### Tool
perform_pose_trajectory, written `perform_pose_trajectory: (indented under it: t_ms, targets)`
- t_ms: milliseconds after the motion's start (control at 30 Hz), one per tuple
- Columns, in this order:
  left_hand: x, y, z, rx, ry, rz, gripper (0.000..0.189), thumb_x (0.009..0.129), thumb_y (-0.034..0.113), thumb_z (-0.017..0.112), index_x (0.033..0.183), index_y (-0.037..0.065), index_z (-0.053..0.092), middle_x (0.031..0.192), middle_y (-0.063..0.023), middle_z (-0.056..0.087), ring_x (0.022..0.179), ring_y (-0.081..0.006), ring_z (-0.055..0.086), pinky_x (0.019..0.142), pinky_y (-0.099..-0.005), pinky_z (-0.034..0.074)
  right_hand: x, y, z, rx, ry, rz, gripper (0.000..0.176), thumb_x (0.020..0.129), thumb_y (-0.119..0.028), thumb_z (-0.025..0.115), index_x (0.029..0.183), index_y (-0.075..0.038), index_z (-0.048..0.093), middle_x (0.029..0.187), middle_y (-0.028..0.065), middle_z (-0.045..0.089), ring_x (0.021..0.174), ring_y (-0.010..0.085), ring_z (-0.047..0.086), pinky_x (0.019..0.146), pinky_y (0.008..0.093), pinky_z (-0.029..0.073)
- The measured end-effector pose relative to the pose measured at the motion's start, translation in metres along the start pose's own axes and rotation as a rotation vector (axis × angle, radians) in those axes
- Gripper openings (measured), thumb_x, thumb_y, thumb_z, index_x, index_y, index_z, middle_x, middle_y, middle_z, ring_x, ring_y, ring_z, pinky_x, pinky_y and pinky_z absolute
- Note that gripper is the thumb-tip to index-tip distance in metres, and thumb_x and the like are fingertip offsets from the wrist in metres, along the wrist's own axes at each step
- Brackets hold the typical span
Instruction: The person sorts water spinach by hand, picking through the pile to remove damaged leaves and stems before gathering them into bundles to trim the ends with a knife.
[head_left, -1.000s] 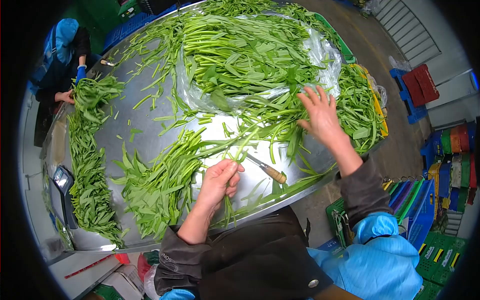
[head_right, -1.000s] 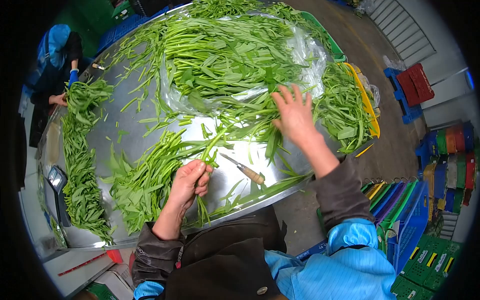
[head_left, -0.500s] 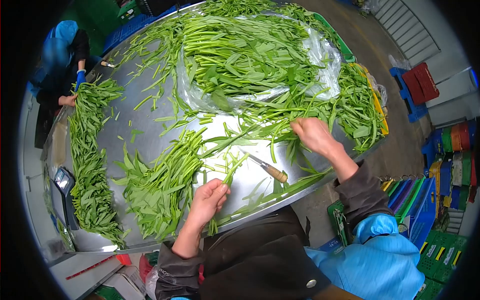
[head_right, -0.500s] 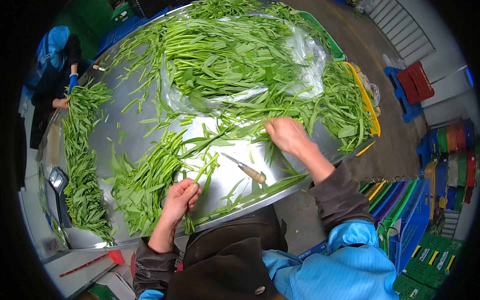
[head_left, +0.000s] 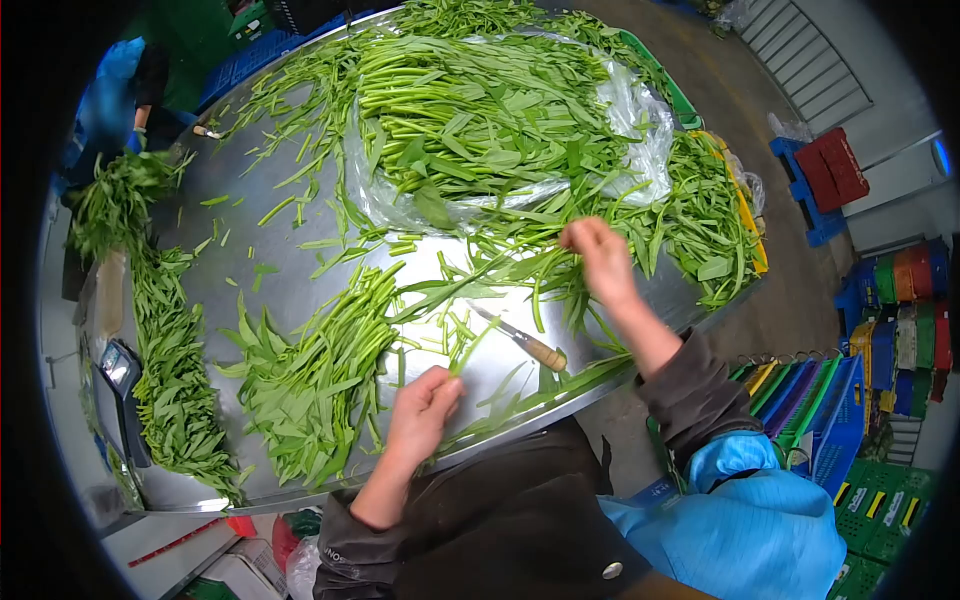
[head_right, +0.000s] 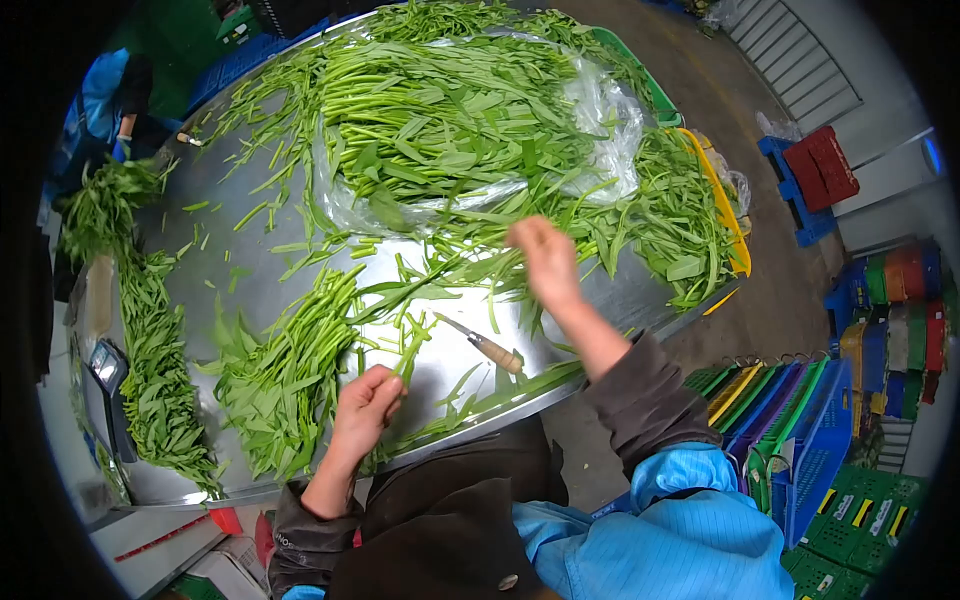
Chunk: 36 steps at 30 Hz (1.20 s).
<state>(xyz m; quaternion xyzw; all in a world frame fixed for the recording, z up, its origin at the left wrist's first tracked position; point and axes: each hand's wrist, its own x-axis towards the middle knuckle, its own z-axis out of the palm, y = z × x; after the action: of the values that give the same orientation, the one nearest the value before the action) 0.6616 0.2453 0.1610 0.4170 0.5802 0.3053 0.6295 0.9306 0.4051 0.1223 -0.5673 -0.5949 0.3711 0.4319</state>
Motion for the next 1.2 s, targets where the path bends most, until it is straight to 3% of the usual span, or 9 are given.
perform_pose_trajectory:
  t_ms: [100,300,500,600,833,933,1067,1133,1200]
  targets:
    - [0.003,0.006,-0.004,-0.259,0.086,-0.029,0.015,0.094,0.02,0.059,0.084,0.009,0.06,0.058,0.007,0.046,0.051,-0.001,0.038,0.046,-0.0181,0.026,0.026,0.016,-0.021,-0.308,0.123,-0.089,0.023,0.09,-0.026,0.058,0.105,-0.01,0.066,0.095,0.0105,0.063,0.086,0.0261,0.06,0.08,0.0343,0.048]
    - [0.023,0.025,-0.008,-0.346,0.228,0.029,0.008,0.089,0.012,0.065,0.094,0.006,0.064,0.055,0.0083,0.048,0.044,-0.0002,0.035,0.041,-0.0177,0.024,0.045,0.036,-0.008,-0.924,-0.205,-0.482,0.02,0.076,-0.018,0.07,0.094,-0.011,0.067,0.099,0.0036,0.06,0.097,0.0257,0.054,0.085,0.0393,0.042]
    - [0.047,0.046,-0.002,-0.15,0.277,0.221,0.019,0.084,0.006,0.067,0.101,-0.002,0.065,0.082,-0.007,0.066,0.072,-0.0104,0.061,0.063,-0.0198,0.046,0.031,-0.035,-0.025,-0.612,-0.384,-0.595,0.014,0.08,-0.017,0.067,0.089,-0.007,0.063,0.081,0.0112,0.061,0.082,0.0312,0.057,0.08,0.0408,0.045]
    - [0.057,0.076,0.02,0.379,0.419,0.733,0.025,0.078,0.005,0.07,0.103,0.005,0.067,0.084,-0.0118,0.068,0.072,-0.022,0.065,0.063,-0.0307,0.05,0.013,-0.078,-0.017,-0.36,-0.536,-0.518,0.015,0.082,-0.016,0.065,0.093,-0.006,0.062,0.085,0.0109,0.062,0.082,0.0306,0.059,0.073,0.0382,0.048]
    - [0.054,0.073,0.014,0.649,0.224,0.469,0.017,0.075,0.013,0.074,0.091,0.007,0.072,0.076,-0.0149,0.067,0.063,-0.0316,0.063,0.06,-0.0362,0.05,0.004,-0.077,-0.024,0.013,-0.729,-0.102,0.017,0.085,-0.015,0.063,0.096,-0.003,0.062,0.086,0.0057,0.067,0.079,0.013,0.062,0.072,0.0291,0.048]
    - [0.047,0.056,0.001,0.603,0.189,0.327,0.015,0.074,0.01,0.076,0.087,0.003,0.072,0.071,-0.0111,0.067,0.06,-0.0201,0.06,0.059,-0.0307,0.047,0.012,-0.055,-0.041,-0.075,-0.657,0.025,0.016,0.087,-0.014,0.062,0.095,-0.001,0.062,0.081,0.0006,0.063,0.076,0.0078,0.056,0.07,0.0257,0.047]
    - [0.042,0.048,-0.015,0.163,0.146,0.17,0.014,0.078,0.006,0.074,0.088,-0.002,0.07,0.07,-0.005,0.067,0.06,-0.0087,0.057,0.056,-0.023,0.044,0.022,-0.036,-0.06,-0.528,-0.483,-0.065,0.024,0.083,-0.02,0.065,0.1,-0.003,0.065,0.088,0.0093,0.067,0.087,0.0216,0.065,0.078,0.0332,0.05]
    - [0.042,0.053,-0.019,-0.08,0.119,0.09,0.013,0.081,0.008,0.072,0.09,-0.001,0.067,0.072,-0.0055,0.068,0.053,-0.0039,0.052,0.047,-0.0171,0.036,0.02,-0.033,-0.054,-0.854,-0.255,-0.617,0.035,0.083,-0.022,0.069,0.111,-0.002,0.06,0.085,0.0059,0.067,0.081,0.0199,0.063,0.08,0.0311,0.049]
    - [0.039,0.057,-0.016,-0.101,0.129,0.071,0.011,0.082,0.008,0.071,0.089,0.001,0.067,0.072,-0.0047,0.068,0.049,-0.0024,0.048,0.044,-0.017,0.033,0.018,-0.045,-0.034,-0.554,-0.307,-0.572,0.04,0.083,-0.023,0.07,0.115,-0.002,0.058,0.087,0.0069,0.067,0.08,0.0191,0.064,0.079,0.0307,0.05]
